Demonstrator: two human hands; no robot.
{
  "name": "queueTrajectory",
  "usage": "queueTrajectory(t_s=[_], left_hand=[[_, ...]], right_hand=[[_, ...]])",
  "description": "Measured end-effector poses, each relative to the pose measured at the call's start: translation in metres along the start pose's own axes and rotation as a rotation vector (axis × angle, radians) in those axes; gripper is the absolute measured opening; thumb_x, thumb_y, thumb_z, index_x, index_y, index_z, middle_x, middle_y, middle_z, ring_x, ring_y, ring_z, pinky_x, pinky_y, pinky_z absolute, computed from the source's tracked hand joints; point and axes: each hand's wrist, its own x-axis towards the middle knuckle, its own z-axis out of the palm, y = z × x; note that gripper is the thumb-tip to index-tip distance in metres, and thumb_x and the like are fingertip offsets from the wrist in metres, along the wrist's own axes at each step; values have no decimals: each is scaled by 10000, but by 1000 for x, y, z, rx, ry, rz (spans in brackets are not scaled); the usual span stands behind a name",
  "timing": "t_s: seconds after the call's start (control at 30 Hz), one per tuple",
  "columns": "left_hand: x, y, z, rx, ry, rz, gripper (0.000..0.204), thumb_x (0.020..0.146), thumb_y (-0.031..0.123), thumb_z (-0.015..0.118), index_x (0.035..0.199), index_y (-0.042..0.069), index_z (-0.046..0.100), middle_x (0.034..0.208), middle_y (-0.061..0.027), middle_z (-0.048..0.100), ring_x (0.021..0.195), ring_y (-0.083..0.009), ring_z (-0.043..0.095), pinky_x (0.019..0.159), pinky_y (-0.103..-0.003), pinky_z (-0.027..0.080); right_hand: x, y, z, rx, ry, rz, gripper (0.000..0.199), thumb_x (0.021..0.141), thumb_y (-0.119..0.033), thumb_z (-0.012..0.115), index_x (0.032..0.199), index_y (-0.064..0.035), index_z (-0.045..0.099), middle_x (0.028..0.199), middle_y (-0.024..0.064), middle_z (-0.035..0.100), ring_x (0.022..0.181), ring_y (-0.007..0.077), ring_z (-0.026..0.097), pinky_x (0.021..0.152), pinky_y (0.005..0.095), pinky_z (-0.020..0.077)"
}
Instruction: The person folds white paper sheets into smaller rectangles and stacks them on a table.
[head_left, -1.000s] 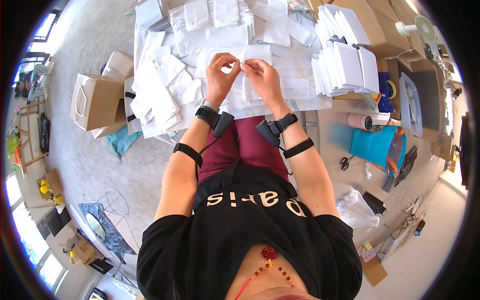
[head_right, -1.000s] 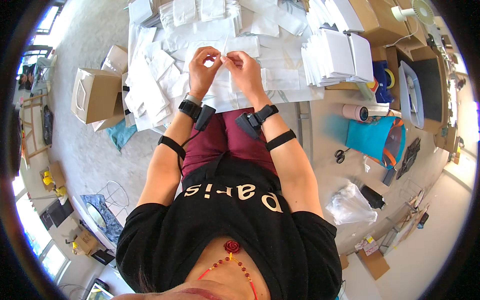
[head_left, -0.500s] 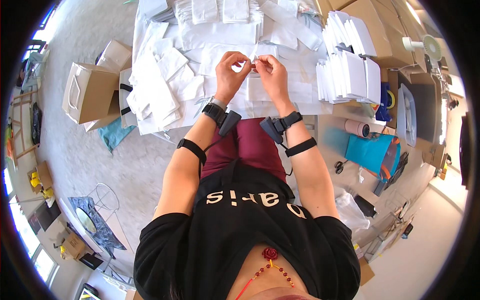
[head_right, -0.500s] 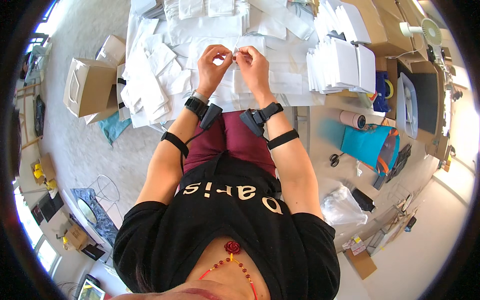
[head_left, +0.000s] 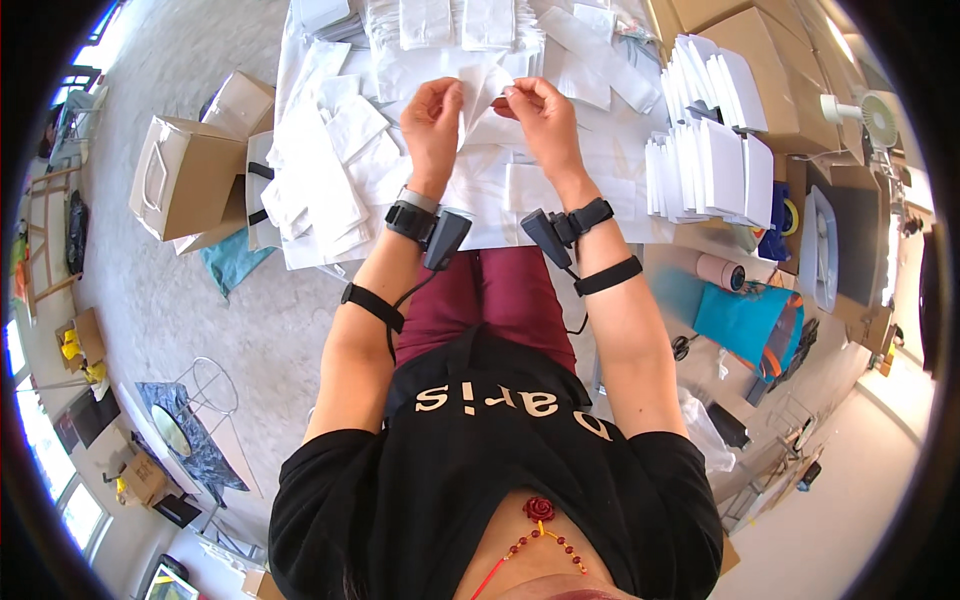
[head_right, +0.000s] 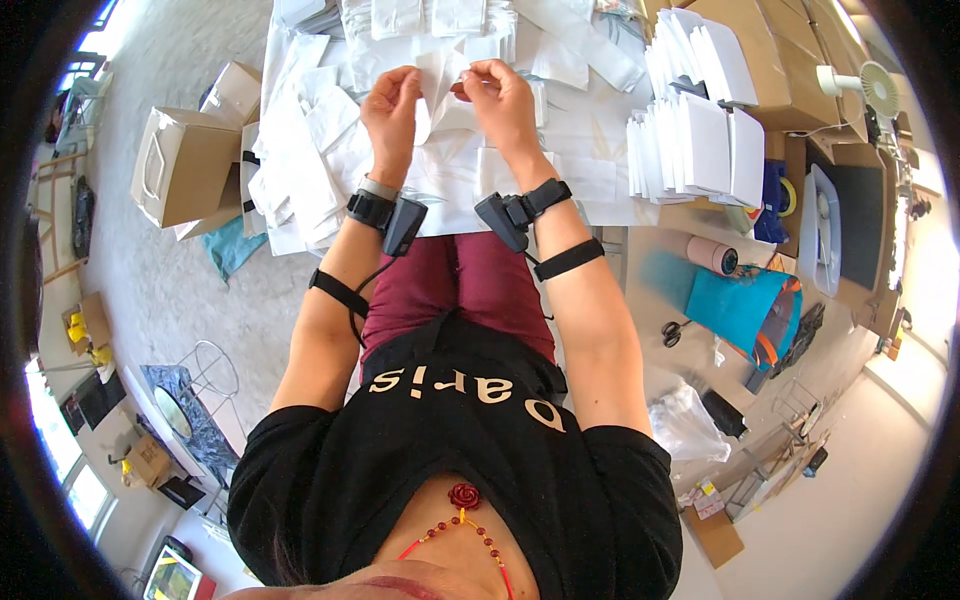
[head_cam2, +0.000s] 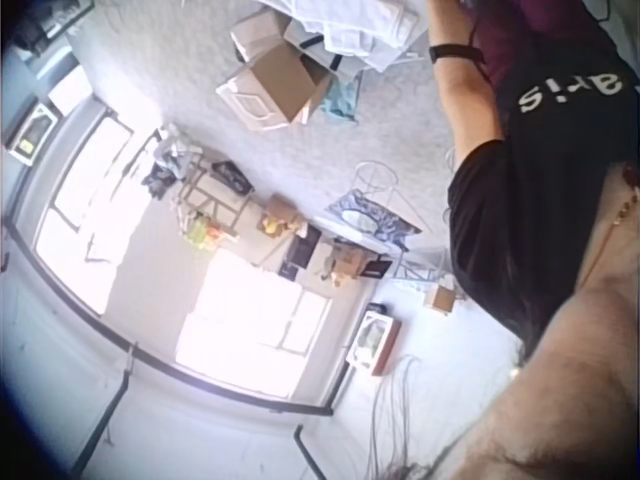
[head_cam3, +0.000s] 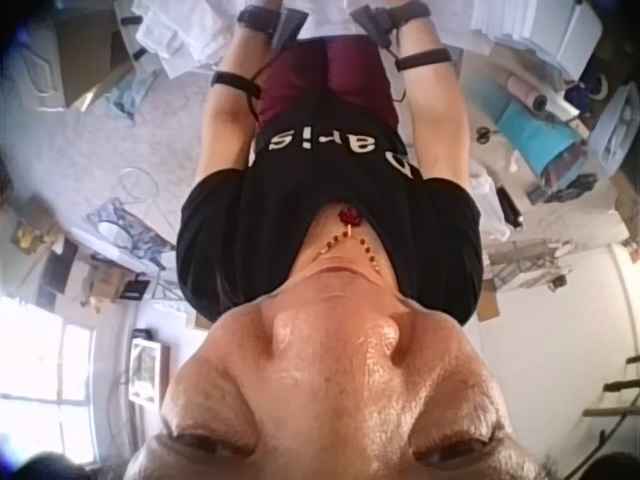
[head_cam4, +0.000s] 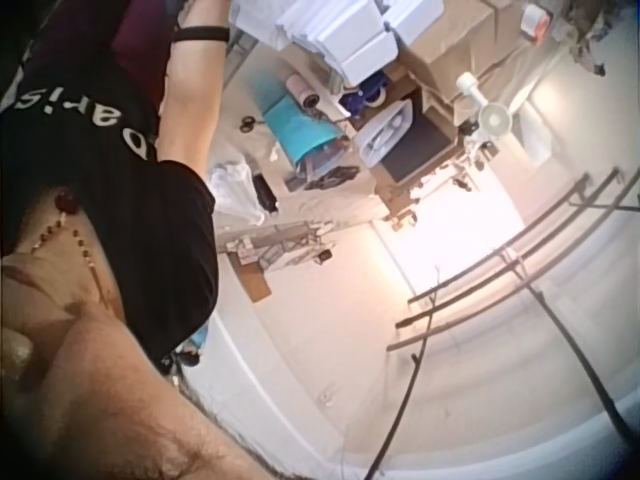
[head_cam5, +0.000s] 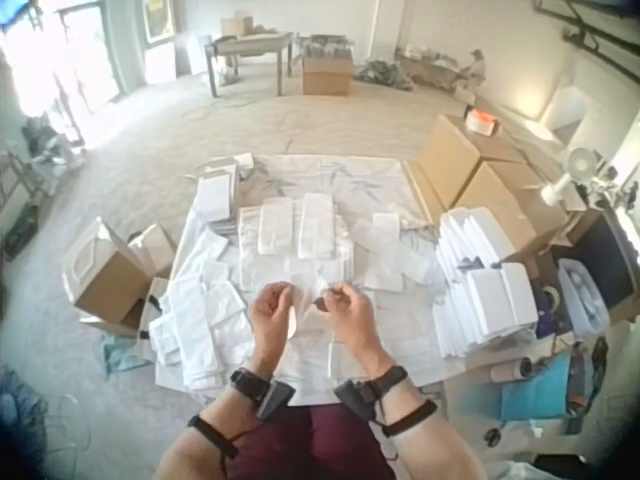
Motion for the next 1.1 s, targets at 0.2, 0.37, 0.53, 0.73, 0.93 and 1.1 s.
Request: queueTrajectory(t_s=[0.2,0.37,0.53,0.73,0.93,1.1], left_hand=[[34,27,-28,-181,94,71,154,1029,103,683,1093,-33,715,946,-44,739,841,-100,671,781,-256,558],[47,53,-39,-214,130,85,172,1021,122,698,1107,-25,716,998,-75,756,896,-145,711,829,-308,602],[54,70,-48,-237,156,112,166,1012,148,713,1090,2,723,1003,-72,748,903,-167,720,851,-332,606],[48,78,-53,-233,160,76,170,997,159,737,1080,11,726,1007,-60,747,901,-154,711,846,-320,596],[13,82,-45,-213,81,-4,155,986,80,734,1110,-10,708,1012,-58,751,894,-120,690,817,-272,559],[-49,71,-22,-80,-86,-106,176,986,40,726,1132,-56,704,1013,-57,741,901,-92,676,808,-237,542]], right_hand=[[8,18,-37,275,130,88,213,1035,-112,620,1114,86,623,1045,170,720,967,268,758,903,352,635],[4,50,-75,279,256,162,201,1046,-101,576,1102,90,601,1079,183,707,979,288,758,907,353,636],[-4,72,-94,250,327,231,179,1044,-90,574,1080,84,597,1062,180,708,958,281,763,863,341,639],[-9,96,-106,-75,438,250,208,1002,-106,653,1095,73,602,1032,167,697,917,249,739,780,314,604],[-31,52,-67,-772,579,-342,271,952,-154,745,1145,11,652,1030,122,691,848,156,668,698,299,536],[-72,-21,-15,-352,119,-152,131,1001,-116,704,1087,-19,720,993,55,751,877,117,709,765,269,555]])
